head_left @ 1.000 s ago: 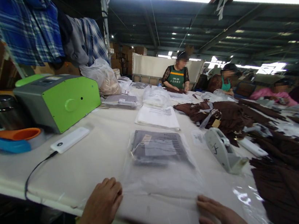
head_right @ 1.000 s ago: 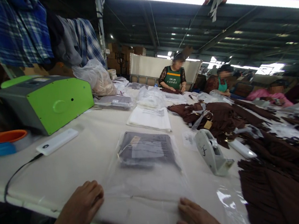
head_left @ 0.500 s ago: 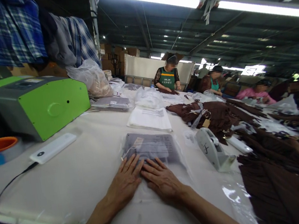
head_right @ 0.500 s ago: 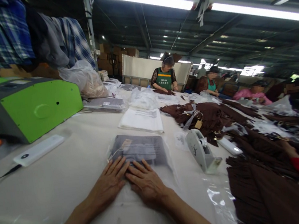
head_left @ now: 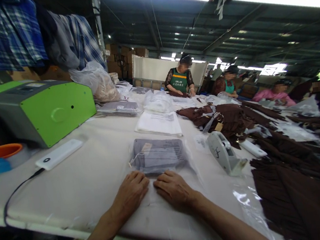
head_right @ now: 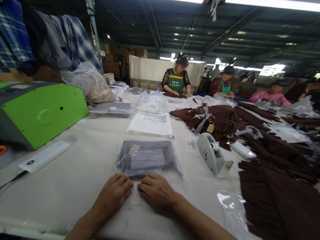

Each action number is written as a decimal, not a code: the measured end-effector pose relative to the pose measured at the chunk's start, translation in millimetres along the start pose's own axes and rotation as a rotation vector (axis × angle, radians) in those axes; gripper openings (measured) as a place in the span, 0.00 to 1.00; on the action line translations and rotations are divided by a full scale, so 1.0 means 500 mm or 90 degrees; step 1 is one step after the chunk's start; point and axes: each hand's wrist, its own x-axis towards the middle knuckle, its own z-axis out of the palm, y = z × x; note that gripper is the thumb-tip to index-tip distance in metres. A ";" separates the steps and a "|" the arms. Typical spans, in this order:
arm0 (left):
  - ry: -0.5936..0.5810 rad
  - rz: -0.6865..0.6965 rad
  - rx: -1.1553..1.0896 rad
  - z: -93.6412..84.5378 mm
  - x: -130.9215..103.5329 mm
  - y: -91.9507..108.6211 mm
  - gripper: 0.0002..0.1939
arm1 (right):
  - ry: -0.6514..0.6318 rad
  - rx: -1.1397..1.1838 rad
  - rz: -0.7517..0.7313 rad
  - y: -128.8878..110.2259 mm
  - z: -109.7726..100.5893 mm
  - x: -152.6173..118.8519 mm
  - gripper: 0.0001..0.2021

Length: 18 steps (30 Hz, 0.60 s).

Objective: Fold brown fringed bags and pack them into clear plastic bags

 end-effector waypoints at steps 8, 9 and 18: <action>-0.087 0.001 -0.082 -0.026 0.000 0.049 0.24 | -0.031 0.059 0.067 -0.003 -0.011 0.015 0.13; -0.109 -0.005 -0.083 -0.032 0.003 0.054 0.23 | -0.049 0.069 0.074 -0.006 -0.019 0.015 0.13; -0.174 -0.051 -0.007 0.020 0.042 0.118 0.19 | -0.139 0.106 0.126 -0.029 -0.076 0.019 0.27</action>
